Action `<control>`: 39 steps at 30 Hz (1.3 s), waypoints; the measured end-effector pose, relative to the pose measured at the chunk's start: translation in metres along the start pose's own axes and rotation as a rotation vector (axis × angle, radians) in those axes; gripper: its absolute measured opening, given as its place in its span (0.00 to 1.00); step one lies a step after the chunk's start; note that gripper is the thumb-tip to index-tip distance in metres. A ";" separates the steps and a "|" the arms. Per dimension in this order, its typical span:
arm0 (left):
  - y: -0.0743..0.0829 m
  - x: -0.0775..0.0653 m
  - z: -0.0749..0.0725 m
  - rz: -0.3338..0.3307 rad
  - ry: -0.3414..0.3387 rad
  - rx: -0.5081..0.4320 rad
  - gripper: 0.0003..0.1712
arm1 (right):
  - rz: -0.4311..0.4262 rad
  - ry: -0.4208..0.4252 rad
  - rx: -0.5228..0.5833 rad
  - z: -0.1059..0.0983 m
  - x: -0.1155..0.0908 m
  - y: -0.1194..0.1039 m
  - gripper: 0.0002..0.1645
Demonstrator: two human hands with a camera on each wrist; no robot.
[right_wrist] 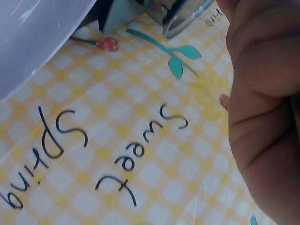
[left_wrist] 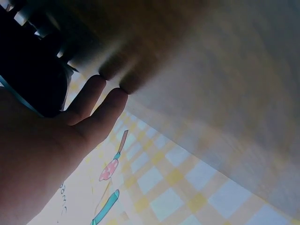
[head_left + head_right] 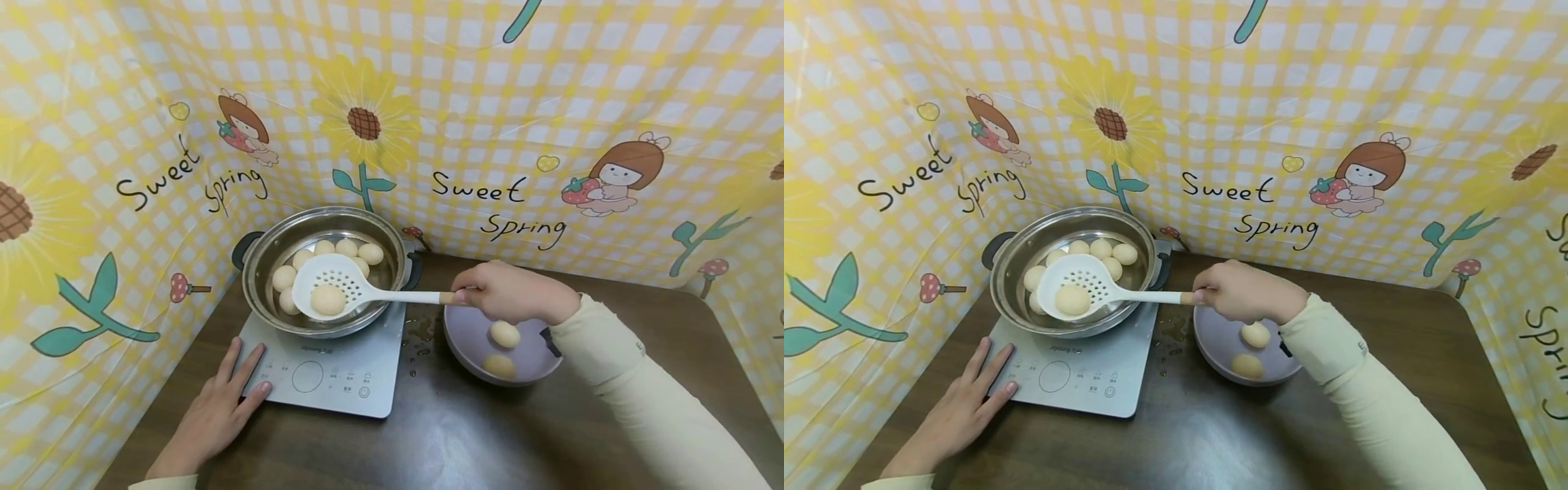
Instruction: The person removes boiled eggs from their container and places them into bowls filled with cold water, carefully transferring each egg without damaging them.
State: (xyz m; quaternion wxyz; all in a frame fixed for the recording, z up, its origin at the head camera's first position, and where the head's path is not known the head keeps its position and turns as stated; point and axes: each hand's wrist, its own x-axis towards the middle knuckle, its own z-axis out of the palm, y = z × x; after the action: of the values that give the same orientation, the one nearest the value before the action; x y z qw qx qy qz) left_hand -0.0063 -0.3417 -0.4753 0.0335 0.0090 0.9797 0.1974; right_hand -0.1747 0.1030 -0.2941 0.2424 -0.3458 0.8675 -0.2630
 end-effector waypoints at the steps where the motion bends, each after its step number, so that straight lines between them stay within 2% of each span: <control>1: 0.000 0.000 0.000 -0.002 -0.003 0.000 0.40 | 0.022 -0.003 0.019 -0.002 -0.003 0.000 0.13; 4: 0.000 0.000 0.000 0.002 -0.001 0.000 0.40 | 0.074 -0.010 0.077 -0.010 -0.013 0.000 0.15; 13: -0.001 -0.002 0.001 -0.005 -0.020 -0.012 0.41 | 0.078 0.044 0.058 -0.031 -0.043 0.008 0.15; 18: -0.003 -0.002 -0.001 -0.012 -0.029 -0.006 0.42 | 0.122 0.056 0.091 -0.037 -0.059 0.019 0.14; 24: 0.001 0.003 0.000 0.006 -0.041 0.000 0.41 | 0.213 0.057 0.146 -0.041 -0.083 0.037 0.16; 33: 0.001 0.003 0.000 -0.007 -0.052 -0.001 0.41 | 0.233 0.082 0.173 -0.040 -0.106 0.059 0.15; 39: 0.000 0.003 0.000 -0.004 -0.049 0.005 0.41 | 0.316 0.061 0.250 -0.040 -0.121 0.069 0.17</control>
State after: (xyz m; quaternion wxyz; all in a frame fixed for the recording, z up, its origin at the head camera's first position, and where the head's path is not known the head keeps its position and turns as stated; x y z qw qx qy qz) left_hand -0.0098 -0.3415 -0.4760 0.0576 0.0119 0.9791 0.1948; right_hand -0.1534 0.2450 -0.2787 0.2952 -0.1643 0.8786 -0.3375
